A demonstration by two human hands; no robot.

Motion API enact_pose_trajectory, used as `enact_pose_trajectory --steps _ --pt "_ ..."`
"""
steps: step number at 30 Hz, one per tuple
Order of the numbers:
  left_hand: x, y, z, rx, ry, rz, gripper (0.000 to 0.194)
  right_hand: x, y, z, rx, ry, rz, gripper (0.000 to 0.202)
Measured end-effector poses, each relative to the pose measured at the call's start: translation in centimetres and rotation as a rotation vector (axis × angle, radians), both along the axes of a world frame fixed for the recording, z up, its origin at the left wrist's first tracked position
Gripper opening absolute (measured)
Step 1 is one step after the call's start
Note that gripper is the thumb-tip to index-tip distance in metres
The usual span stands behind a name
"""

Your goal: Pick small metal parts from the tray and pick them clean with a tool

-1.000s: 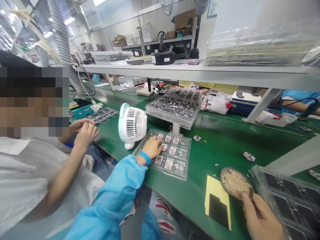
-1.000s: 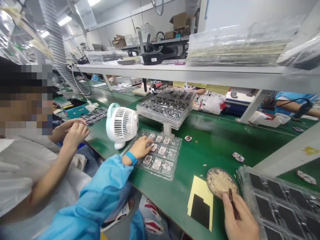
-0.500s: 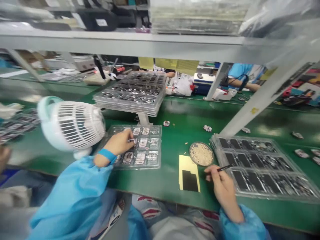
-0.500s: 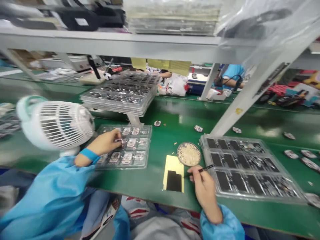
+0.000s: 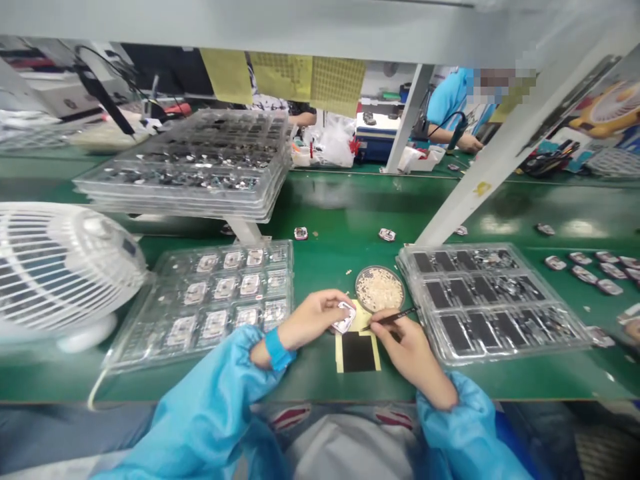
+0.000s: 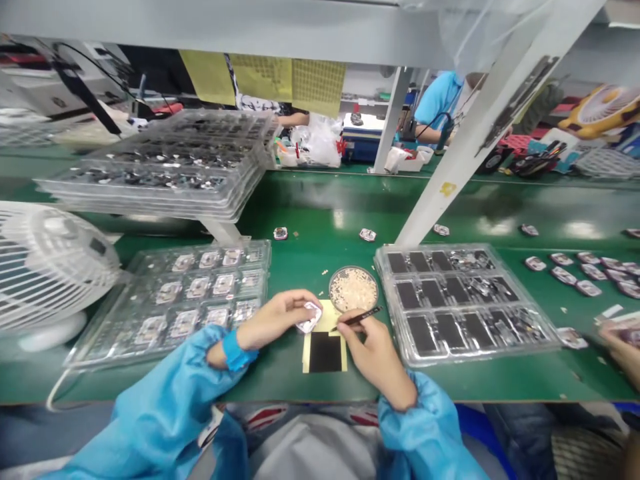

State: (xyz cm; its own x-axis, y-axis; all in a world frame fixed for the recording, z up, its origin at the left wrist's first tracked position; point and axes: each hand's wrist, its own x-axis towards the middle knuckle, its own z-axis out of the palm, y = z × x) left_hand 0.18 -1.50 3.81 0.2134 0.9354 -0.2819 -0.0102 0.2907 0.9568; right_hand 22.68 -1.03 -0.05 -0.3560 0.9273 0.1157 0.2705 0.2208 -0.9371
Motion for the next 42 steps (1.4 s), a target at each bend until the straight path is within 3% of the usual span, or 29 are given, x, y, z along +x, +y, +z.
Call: enact_pose_trajectory --steps 3,6,10,14,20,35,42 --pt "0.6 -0.5 -2.0 0.129 0.199 0.032 0.016 0.0 0.0 0.0 0.013 -0.022 0.009 0.012" --pt "0.6 -1.2 -2.9 0.217 0.334 0.024 0.013 0.1 -0.2 0.0 -0.003 -0.019 0.028 0.012" --pt "0.7 -1.5 -2.8 0.227 0.332 0.030 0.011 0.2 -0.5 0.2 -0.009 0.146 -0.006 0.008" --pt "1.1 -1.5 -2.6 0.215 0.318 0.048 0.013 -0.1 -0.6 0.7 0.148 0.236 -0.045 0.009" --pt "1.2 -1.6 -2.9 0.221 0.311 0.058 0.014 -0.7 -0.7 1.2 0.294 0.145 -0.066 0.018" --pt "1.0 -1.5 -3.1 0.232 0.287 0.071 0.019 -0.9 -0.6 0.7 0.358 0.056 -0.015 0.019" --pt "0.8 -1.6 -2.7 0.227 0.268 0.079 0.024 -0.4 -1.0 1.2 0.338 0.008 -0.066 0.016"
